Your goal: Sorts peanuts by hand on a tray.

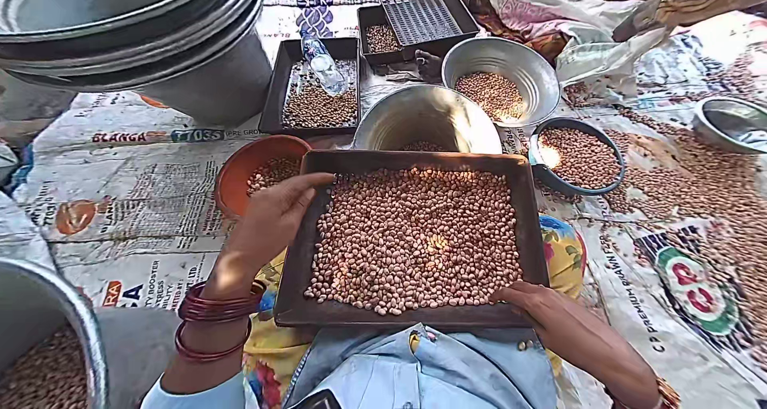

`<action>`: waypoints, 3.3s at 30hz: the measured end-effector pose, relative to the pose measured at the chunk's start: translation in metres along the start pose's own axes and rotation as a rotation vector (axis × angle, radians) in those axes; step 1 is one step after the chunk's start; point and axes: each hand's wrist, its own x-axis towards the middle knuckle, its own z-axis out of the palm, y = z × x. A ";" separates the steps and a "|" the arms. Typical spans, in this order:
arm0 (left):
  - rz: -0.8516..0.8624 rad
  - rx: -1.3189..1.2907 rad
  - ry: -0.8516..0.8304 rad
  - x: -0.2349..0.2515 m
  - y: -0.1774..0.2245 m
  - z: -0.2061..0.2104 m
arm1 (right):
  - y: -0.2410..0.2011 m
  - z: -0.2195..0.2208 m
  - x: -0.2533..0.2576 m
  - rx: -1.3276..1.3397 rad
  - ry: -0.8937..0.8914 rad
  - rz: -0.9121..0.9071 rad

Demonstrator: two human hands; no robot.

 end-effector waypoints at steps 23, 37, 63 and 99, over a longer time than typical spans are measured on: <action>0.162 0.038 -0.124 -0.002 0.068 0.109 | 0.018 -0.005 0.088 0.021 0.622 0.165; 0.398 0.008 -0.416 -0.020 0.094 0.159 | 0.018 0.018 0.048 0.272 0.712 0.074; 0.103 -0.128 -0.288 -0.007 0.070 0.130 | 0.000 0.058 0.049 0.024 0.456 0.153; 0.039 -0.179 -0.275 0.016 0.082 0.139 | 0.007 0.007 0.069 1.098 0.544 -0.043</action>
